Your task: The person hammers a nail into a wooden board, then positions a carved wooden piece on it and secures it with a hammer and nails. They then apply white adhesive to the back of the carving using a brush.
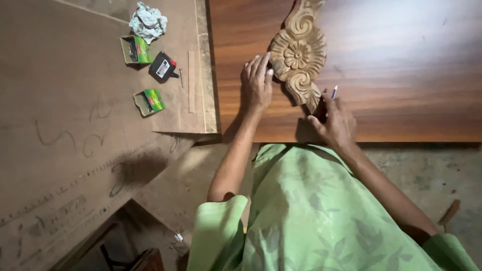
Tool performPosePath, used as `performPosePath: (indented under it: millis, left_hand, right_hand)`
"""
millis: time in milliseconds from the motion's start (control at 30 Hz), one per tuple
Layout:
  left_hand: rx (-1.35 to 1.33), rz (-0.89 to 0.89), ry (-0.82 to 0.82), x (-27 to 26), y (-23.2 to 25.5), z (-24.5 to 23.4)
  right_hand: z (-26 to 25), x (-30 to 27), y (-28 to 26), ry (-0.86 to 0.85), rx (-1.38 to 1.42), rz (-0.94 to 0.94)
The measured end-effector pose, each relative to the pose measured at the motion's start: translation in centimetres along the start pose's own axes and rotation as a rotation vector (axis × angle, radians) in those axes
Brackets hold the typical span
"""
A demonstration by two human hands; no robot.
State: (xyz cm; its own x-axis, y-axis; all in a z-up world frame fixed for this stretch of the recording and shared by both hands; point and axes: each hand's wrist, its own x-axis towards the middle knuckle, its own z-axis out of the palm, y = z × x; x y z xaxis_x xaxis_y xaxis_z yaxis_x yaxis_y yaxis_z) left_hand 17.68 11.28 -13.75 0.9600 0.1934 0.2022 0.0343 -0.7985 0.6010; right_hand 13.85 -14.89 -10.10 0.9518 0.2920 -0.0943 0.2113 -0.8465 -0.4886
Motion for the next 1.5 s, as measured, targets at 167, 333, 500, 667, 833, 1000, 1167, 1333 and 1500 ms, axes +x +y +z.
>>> performPosePath:
  millis: [167, 333, 500, 667, 833, 1000, 1167, 1333, 1500]
  left_hand:
    - [-0.059, 0.105, 0.057, -1.4, 2.4, -4.4]
    - [-0.771, -0.044, 0.067, -5.0, 5.5, -4.4]
    - [-1.152, -0.306, -0.113, -8.3, 3.1, -1.6]
    - [-1.109, -0.392, 0.003, -8.4, -1.2, -1.9]
    - [-1.022, -0.282, 0.238, -6.6, -3.2, -2.4]
    - [-1.012, -0.188, 0.046, -6.9, -0.3, -1.5]
    - [-1.026, -0.332, -0.015, -6.1, -1.4, -1.6]
    - [-0.492, -0.595, 0.418, -3.3, -13.8, -6.4]
    - [-0.231, -0.497, 0.450, -3.5, -18.7, -8.8]
  right_hand:
    - [-1.3, -1.5, -1.0, 0.117, 0.131, -0.084]
    - [-0.6, 0.1, -5.6, -0.064, 0.380, -0.168]
    - [0.5, 2.9, -10.0, -0.194, 0.350, -0.407]
    - [0.9, 4.8, -13.7, -0.211, 0.283, -0.584]
    - [0.7, 4.1, -14.5, -0.176, 0.322, -0.597]
    - [1.6, 4.2, -11.2, -0.171, 0.419, -0.387]
    - [2.3, 3.0, -7.7, -0.096, 0.628, -0.294]
    - [0.6, 0.8, -4.0, -0.112, 0.552, -0.032]
    - [0.4, -1.4, -0.9, -0.104, 0.600, -0.005]
